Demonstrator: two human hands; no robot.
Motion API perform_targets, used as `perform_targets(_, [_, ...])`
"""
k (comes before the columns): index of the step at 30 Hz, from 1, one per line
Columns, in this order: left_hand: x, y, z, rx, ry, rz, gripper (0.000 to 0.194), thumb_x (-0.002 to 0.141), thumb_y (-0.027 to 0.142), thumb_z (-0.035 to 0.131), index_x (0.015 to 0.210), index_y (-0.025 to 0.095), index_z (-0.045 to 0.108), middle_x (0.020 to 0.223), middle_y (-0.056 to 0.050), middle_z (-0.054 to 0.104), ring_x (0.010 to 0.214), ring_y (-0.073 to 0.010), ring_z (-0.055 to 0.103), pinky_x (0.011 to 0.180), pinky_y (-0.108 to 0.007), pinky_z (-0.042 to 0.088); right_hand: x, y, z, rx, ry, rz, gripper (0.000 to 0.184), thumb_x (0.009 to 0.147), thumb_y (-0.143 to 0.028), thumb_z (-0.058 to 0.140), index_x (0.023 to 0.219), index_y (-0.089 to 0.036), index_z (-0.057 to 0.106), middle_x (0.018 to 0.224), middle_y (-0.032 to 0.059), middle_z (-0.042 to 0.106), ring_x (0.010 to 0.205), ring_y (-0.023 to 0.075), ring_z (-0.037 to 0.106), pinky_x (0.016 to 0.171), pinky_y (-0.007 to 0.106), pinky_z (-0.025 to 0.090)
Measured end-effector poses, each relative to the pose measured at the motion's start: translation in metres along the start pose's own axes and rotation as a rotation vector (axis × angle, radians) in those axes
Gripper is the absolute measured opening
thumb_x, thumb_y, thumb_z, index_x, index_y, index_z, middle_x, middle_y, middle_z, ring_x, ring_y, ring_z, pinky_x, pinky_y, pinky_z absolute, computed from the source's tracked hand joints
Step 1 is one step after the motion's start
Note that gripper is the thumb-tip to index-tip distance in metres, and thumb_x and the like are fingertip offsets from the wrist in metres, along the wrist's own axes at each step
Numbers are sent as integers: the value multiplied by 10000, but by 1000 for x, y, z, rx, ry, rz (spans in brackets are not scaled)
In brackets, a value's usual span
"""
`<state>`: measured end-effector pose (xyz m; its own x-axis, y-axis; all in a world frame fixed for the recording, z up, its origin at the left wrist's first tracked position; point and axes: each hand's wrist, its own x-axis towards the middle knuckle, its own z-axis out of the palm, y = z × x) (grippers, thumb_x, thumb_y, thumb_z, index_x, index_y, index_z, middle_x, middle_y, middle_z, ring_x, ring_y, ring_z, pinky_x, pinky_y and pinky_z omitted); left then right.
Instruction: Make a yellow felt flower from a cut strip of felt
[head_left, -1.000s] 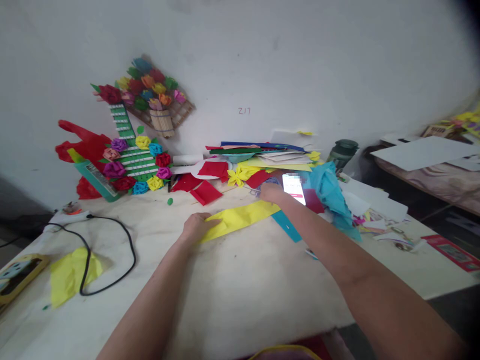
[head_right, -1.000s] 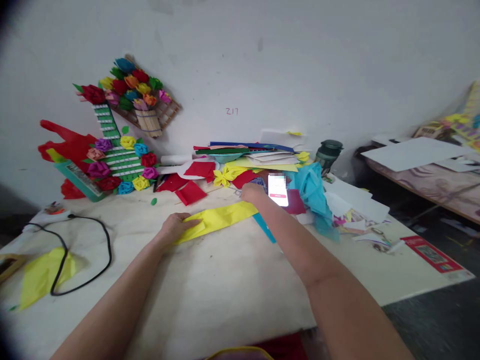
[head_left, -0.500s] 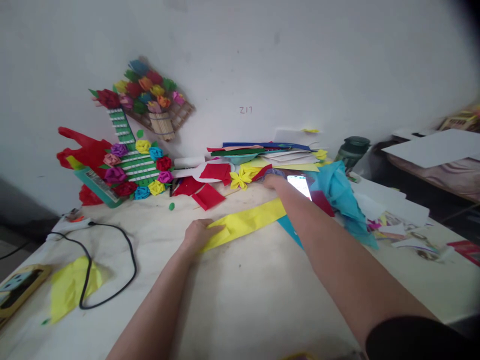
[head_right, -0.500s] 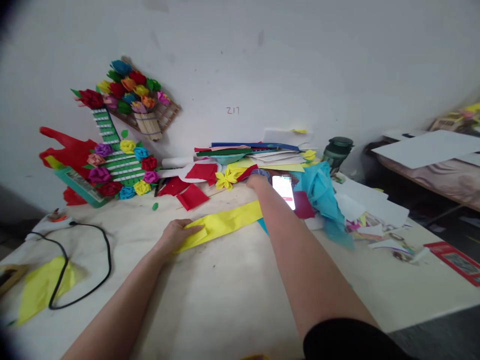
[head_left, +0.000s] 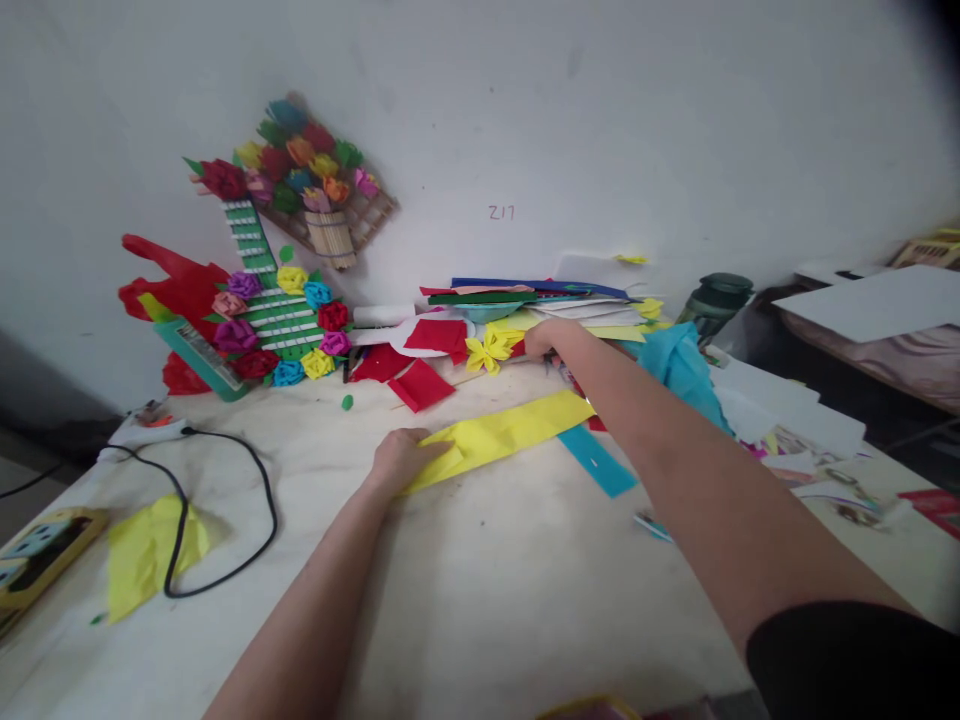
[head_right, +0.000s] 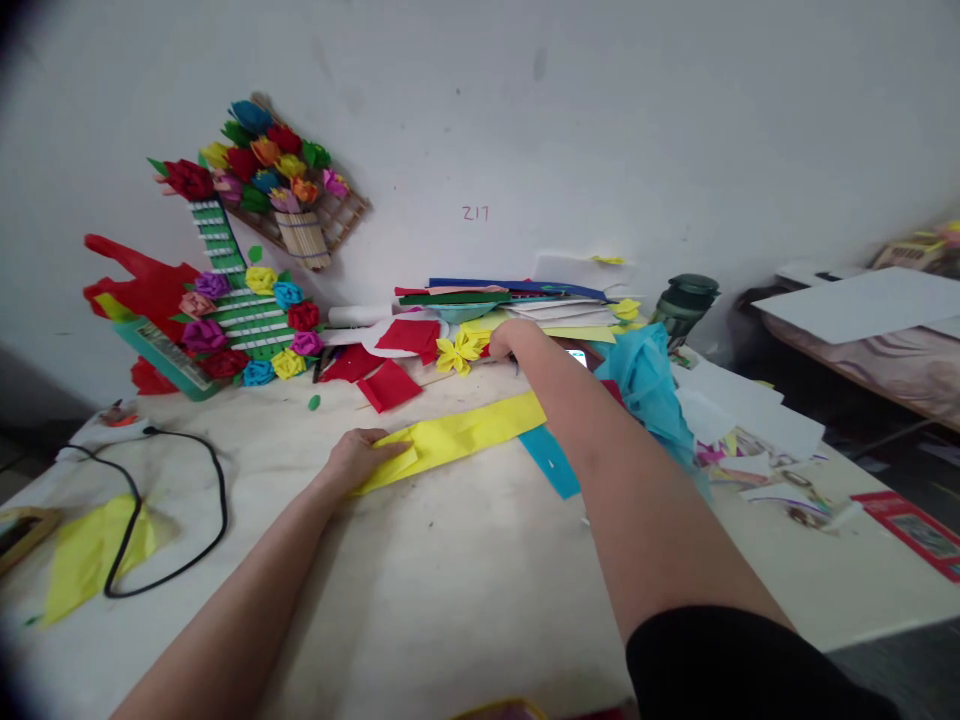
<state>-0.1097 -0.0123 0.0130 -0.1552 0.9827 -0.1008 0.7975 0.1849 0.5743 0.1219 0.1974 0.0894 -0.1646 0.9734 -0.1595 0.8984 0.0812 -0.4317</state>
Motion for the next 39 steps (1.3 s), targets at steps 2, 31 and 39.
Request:
perform_targets(2, [-2, 2, -2, -14, 8, 4, 375, 567, 543, 524, 672, 203, 642, 525, 4, 520, 567, -154, 473, 501, -235, 282, -12, -10, -12, -392, -304, 110, 69, 535, -139, 623, 595, -111, 609, 545, 59, 567, 561, 183, 552, 565, 378, 451])
perform_targets(31, [-21, 11, -2, 460, 404, 557, 598, 606, 483, 589, 1117, 207, 449, 1103, -94, 482, 1050, -244, 377, 873, -354, 255, -179, -30, 100, -355, 159, -126, 434, 817, -436, 219, 1010, -258, 565, 946, 99, 614, 859, 217, 561, 673, 305, 372])
perform_targets(39, [-25, 7, 16, 425, 213, 561, 184, 780, 275, 391, 896, 210, 519, 869, -37, 568, 774, -156, 508, 639, -263, 352, -177, -29, 121, -384, 184, -125, 413, 789, -424, 283, 930, -192, 594, 910, 125, 619, 860, 240, 554, 789, 408, 305])
